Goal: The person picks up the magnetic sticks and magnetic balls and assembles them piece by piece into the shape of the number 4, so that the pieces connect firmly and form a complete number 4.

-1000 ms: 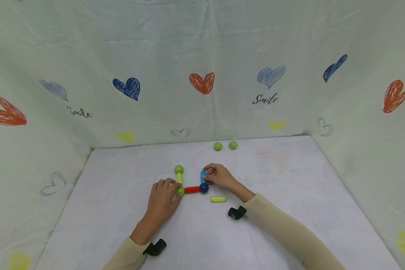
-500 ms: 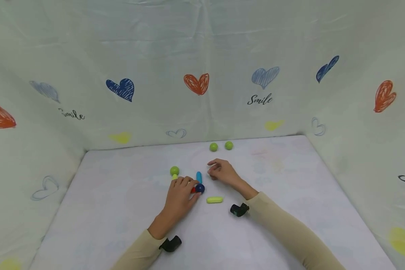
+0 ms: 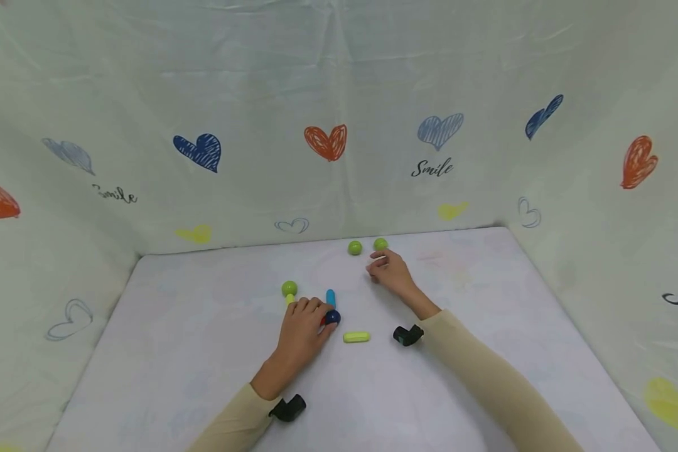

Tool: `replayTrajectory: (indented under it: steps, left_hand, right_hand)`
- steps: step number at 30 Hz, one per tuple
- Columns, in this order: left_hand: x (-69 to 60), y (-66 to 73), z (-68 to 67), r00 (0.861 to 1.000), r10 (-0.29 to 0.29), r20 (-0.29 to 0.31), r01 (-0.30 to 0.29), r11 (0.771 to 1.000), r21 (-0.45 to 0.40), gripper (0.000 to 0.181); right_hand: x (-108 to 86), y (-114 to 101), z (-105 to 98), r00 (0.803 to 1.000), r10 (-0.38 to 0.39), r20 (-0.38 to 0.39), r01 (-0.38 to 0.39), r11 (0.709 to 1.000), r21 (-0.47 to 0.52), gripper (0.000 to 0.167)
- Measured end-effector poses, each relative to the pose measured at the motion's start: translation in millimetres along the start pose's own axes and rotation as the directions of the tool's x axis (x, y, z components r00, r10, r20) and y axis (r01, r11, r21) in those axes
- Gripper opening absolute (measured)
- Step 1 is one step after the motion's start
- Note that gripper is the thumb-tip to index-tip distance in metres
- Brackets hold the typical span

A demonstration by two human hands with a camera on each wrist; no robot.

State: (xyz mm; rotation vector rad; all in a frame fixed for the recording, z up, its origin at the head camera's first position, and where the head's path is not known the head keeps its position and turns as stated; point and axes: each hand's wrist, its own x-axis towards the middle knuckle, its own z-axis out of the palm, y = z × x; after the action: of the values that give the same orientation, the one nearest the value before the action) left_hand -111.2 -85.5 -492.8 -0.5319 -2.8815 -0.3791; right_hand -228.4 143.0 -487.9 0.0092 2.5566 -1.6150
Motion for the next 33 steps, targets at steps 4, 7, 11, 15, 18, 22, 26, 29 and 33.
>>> replayTrajectory:
  steps: [4, 7, 11, 15, 18, 22, 26, 29, 33]
  left_hand:
    - [0.9, 0.4, 0.4, 1.0, -0.005, 0.005, 0.005, 1.0, -0.008, 0.031]
    - [1.5, 1.2, -0.3, 1.0, -0.007, 0.004, 0.007, 1.0, -0.013, 0.029]
    - [1.9, 2.5, -1.5, 1.0, -0.004, -0.007, 0.003, 0.999, -0.035, 0.027]
    - [1.9, 3.0, -1.6, 1.0, -0.002, -0.016, 0.001, 0.999, -0.043, 0.026]
    - [1.8, 3.1, -1.3, 1.0, -0.005, -0.02, 0.004, 0.999, -0.048, 0.026]
    - [1.8, 3.1, -0.9, 1.0, -0.016, -0.019, 0.015, 0.998, -0.059, 0.026]
    - [2.0, 3.2, -0.3, 1.0, -0.027, -0.016, 0.025, 0.997, -0.066, 0.026]
    - [1.5, 3.4, 0.2, 0.999, -0.03, -0.015, 0.029, 0.997, -0.072, 0.026]
    - [-0.4, 3.4, 0.9, 0.999, -0.024, -0.026, 0.022, 0.997, -0.07, 0.026]
  right_hand:
    - [5.7, 1, -6, 0.998, 0.024, -0.056, -0.024, 1.0, 0.006, 0.033]
    - [10.0, 3, -10, 0.995, 0.04, -0.095, -0.04, 0.999, -0.001, 0.032]
    - [16.1, 5, -13, 0.989, 0.056, -0.136, -0.056, 0.998, 0.0, 0.03]
    - [22.4, 5, -14, 0.983, 0.071, -0.168, -0.074, 0.997, -0.008, 0.034]
    - [27.3, 3, -14, 0.981, 0.078, -0.179, -0.085, 0.996, -0.03, 0.042]
    - [33.9, 0, -14, 0.983, 0.073, -0.168, -0.086, 0.993, -0.075, 0.05]
    - [39.9, -3, -15, 0.986, 0.051, -0.158, -0.072, 0.989, -0.126, 0.049]
    - [43.6, -4, -16, 0.985, 0.045, -0.167, -0.073, 0.983, -0.167, 0.048]
    - [48.0, -4, -17, 0.987, 0.029, -0.157, -0.063, 0.974, -0.217, 0.055]
